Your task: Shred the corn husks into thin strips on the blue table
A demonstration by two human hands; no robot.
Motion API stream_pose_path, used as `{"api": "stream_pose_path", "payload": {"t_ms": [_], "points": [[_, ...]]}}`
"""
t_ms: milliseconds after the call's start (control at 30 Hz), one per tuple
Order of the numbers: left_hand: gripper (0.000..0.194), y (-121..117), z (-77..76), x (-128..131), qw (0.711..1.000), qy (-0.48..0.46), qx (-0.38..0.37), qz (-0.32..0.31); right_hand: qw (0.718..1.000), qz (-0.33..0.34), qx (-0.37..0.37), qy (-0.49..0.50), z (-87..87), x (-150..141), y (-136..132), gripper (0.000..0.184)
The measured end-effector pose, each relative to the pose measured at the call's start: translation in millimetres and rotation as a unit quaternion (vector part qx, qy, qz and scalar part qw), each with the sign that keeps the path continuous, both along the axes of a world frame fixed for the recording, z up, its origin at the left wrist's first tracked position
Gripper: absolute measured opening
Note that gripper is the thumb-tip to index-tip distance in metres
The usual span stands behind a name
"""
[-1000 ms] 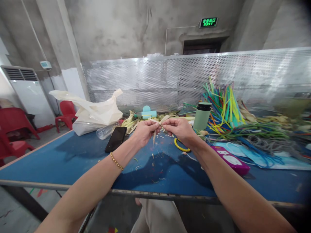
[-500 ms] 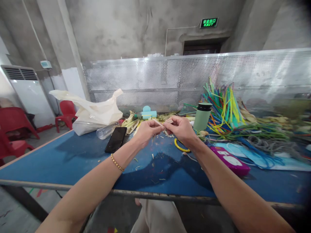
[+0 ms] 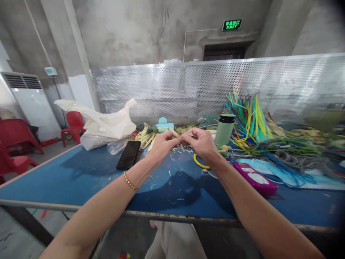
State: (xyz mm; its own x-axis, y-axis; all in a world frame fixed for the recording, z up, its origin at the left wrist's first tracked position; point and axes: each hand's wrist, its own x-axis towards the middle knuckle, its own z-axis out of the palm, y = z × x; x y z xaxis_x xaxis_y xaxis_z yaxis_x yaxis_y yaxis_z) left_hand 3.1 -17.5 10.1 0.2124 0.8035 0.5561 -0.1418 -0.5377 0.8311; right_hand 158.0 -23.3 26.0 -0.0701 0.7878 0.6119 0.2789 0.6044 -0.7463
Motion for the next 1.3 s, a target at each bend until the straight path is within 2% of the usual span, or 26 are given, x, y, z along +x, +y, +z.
{"api": "stream_pose_path", "payload": {"t_ms": [400, 667, 800, 900, 1000, 1100, 1300], "points": [[0.003, 2, 0.1, 0, 0.999, -0.027, -0.012, -0.018, 0.998, 0.006, -0.048, 0.034, 5.1, -4, -7, 0.014], [0.005, 3, -0.9, 1, 0.998, -0.040, -0.021, -0.031, 0.998, 0.019, -0.042, 0.038, 2.4, -2, -2, 0.021], [0.012, 5, 0.1, 0, 0.989, -0.067, -0.082, -0.104, 0.999, 0.012, -0.026, 0.019, -0.4, 2, 4, 0.019], [0.016, 6, -0.8, -2, 0.975, -0.089, -0.127, -0.159, 0.999, -0.021, 0.001, -0.042, -1.0, 5, 6, 0.017], [0.020, 8, -3.6, -2, 0.982, -0.074, -0.115, -0.129, 0.993, -0.054, 0.039, -0.096, 0.2, 5, 5, 0.015], [0.018, 9, -6.1, -1, 0.992, -0.038, -0.091, -0.079, 0.991, -0.052, 0.051, -0.111, 1.6, 3, 2, 0.015], [0.006, 7, -5.5, 3, 0.989, -0.071, -0.102, -0.083, 0.991, -0.049, 0.052, -0.117, -1.9, 3, 4, 0.014]]}}
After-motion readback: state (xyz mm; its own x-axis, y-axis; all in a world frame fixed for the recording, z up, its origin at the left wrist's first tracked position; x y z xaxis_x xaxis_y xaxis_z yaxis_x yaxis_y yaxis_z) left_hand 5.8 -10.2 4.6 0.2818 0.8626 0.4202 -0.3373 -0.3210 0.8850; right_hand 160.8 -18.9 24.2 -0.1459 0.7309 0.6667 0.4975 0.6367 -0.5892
